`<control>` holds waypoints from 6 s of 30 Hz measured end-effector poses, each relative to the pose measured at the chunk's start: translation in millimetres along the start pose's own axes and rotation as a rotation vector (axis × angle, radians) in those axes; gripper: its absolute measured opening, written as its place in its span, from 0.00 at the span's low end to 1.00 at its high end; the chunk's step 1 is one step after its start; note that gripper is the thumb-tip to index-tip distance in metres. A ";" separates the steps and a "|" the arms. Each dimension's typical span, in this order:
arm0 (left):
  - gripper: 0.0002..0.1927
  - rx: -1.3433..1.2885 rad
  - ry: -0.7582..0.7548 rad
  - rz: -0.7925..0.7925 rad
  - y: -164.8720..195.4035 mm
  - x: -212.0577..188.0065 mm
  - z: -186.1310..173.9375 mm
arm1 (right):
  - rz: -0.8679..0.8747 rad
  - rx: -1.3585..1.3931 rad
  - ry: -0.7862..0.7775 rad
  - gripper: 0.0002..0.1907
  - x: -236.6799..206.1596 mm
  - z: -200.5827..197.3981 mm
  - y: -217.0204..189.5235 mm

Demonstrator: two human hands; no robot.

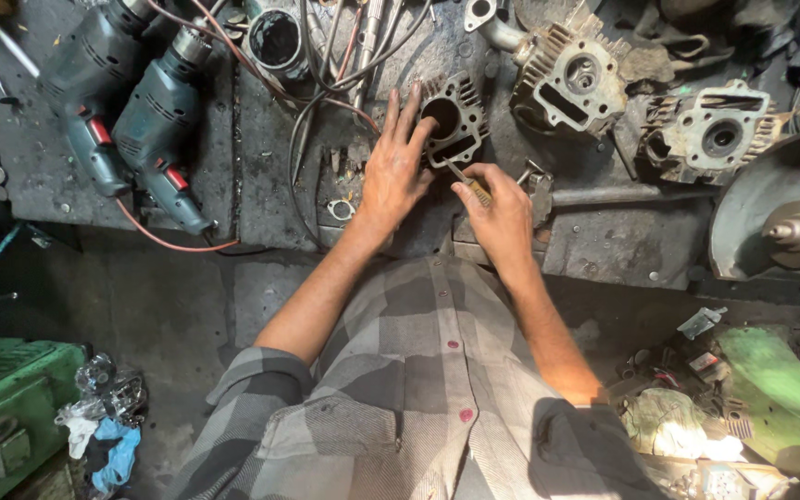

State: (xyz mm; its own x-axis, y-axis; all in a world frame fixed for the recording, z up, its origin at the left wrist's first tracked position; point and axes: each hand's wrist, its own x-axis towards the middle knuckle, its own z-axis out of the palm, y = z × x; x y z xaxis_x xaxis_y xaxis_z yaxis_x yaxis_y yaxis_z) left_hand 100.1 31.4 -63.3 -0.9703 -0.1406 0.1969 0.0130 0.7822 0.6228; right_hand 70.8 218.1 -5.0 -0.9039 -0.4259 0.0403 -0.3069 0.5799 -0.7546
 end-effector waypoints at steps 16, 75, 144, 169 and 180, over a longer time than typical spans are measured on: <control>0.41 -0.082 0.034 0.002 -7.5 -6.0 20.2 | -0.104 -0.081 0.250 0.06 -3.8 27.2 -1.2; 0.35 -0.009 0.019 -0.016 14.0 4.7 -0.2 | -0.112 -0.108 0.358 0.04 5.1 11.8 -9.0; 0.38 0.097 0.100 -0.017 4.7 0.9 18.9 | -0.095 -0.202 0.499 0.04 19.4 5.5 16.4; 0.37 0.022 0.060 -0.036 13.1 1.1 6.5 | -0.089 -0.143 0.407 0.04 12.2 16.4 -6.9; 0.37 -0.002 0.056 -0.030 16.5 -0.1 5.6 | -0.079 -0.105 0.406 0.05 3.2 19.0 -0.1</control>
State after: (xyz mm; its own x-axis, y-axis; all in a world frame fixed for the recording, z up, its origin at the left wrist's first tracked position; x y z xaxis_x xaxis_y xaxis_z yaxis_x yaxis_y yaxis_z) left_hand 99.1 47.7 -57.4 -0.9553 -0.1978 0.2196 -0.0157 0.7758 0.6308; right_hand 73.6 203.4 -17.2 -0.9140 -0.1762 0.3654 -0.3895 0.6329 -0.6691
